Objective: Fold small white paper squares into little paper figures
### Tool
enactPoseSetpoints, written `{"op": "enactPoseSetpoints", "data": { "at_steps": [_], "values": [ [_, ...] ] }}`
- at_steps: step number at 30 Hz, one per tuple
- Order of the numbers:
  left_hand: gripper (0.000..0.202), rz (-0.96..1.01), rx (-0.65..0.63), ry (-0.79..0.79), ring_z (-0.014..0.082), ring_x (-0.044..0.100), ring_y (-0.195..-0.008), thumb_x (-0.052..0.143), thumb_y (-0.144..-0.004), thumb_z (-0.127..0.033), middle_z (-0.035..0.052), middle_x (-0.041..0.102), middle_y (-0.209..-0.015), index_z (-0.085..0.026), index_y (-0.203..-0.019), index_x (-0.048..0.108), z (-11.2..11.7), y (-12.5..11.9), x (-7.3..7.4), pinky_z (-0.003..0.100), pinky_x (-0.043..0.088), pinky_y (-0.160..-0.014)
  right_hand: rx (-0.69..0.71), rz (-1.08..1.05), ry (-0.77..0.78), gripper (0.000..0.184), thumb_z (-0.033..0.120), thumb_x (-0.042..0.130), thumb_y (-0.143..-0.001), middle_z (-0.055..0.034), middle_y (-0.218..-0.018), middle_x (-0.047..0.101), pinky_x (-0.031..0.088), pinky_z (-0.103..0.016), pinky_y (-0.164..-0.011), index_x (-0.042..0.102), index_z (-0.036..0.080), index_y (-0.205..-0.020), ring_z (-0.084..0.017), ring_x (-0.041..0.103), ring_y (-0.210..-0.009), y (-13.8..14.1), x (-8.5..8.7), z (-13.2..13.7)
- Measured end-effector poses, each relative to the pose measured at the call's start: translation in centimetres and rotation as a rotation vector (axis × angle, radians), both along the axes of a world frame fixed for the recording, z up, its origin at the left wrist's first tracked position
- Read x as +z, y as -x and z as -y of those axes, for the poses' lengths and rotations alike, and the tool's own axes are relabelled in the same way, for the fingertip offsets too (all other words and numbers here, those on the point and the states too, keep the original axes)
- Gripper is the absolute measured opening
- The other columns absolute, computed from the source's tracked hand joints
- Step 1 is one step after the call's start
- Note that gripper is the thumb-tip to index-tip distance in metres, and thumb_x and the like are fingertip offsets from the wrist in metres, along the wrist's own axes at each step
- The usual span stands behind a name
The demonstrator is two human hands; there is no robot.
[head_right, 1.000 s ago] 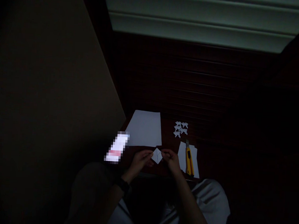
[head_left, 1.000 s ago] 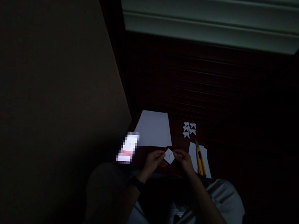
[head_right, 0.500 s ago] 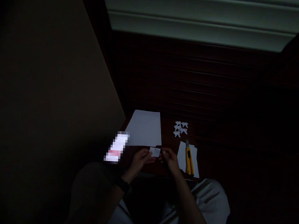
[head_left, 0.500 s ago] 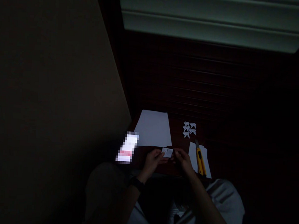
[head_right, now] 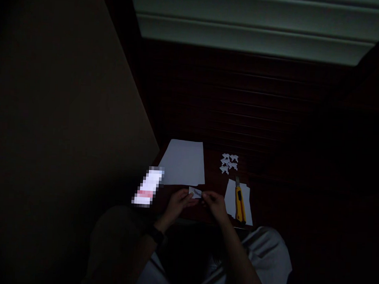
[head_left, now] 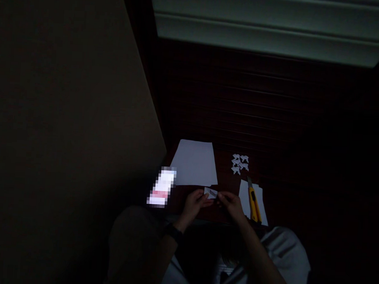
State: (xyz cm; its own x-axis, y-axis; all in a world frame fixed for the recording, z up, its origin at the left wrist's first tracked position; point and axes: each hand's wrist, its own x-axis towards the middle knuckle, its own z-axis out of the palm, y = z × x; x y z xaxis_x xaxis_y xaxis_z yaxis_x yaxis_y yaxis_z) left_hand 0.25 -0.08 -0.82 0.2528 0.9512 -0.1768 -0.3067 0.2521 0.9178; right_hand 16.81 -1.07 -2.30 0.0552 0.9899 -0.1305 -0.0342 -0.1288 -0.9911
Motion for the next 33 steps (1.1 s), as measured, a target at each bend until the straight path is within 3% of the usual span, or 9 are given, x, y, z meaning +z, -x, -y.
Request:
{"op": "enactPoseSetpoints", "data": {
  "at_steps": [12,22,27,33],
  "values": [
    [0.039,-0.044,-0.056,0.006,0.0223,0.065,-0.074,0.064,-0.068,-0.041,0.0137,0.064,-0.095,-0.011,-0.093,0.055,0.0,0.1,-0.3,0.039,0.053,-0.071,-0.027,0.021,0.006,0.039,0.051,0.058,-0.07,-0.0023,-0.057,0.061,0.042,-0.024,-0.048,0.064,0.016,-0.086,-0.014,0.054,-0.051,0.0,0.2,0.1],
    [0.043,-0.022,-0.095,-0.025,0.0221,0.064,-0.078,0.07,-0.063,-0.032,0.0125,0.065,-0.093,-0.011,-0.098,0.055,0.0,0.2,-0.8,0.038,0.052,-0.071,0.012,-0.008,-0.032,0.041,0.045,0.057,-0.072,0.001,-0.057,0.058,0.041,-0.023,-0.045,0.058,0.017,-0.102,-0.011,0.051,-0.046,-0.1,0.4,-0.1],
    [0.047,-0.026,-0.065,-0.005,0.0205,0.064,-0.075,0.068,-0.065,-0.034,0.0122,0.065,-0.093,-0.011,-0.104,0.053,0.1,0.2,-0.3,0.038,0.052,-0.073,-0.008,-0.057,0.01,0.039,0.045,0.061,-0.068,0.0001,-0.059,0.06,0.04,-0.022,-0.045,0.061,0.016,-0.094,-0.011,0.051,-0.047,-0.1,0.3,-0.1],
    [0.037,-0.025,-0.043,-0.019,0.0213,0.063,-0.081,0.068,-0.065,-0.033,0.0115,0.065,-0.094,-0.012,-0.094,0.058,0.1,0.0,-0.2,0.037,0.051,-0.075,0.025,-0.089,0.046,0.038,0.045,0.066,-0.064,-0.002,-0.062,0.062,0.043,-0.023,-0.048,0.063,0.015,-0.088,-0.012,0.055,-0.052,-0.1,0.2,0.0]
  ]
}}
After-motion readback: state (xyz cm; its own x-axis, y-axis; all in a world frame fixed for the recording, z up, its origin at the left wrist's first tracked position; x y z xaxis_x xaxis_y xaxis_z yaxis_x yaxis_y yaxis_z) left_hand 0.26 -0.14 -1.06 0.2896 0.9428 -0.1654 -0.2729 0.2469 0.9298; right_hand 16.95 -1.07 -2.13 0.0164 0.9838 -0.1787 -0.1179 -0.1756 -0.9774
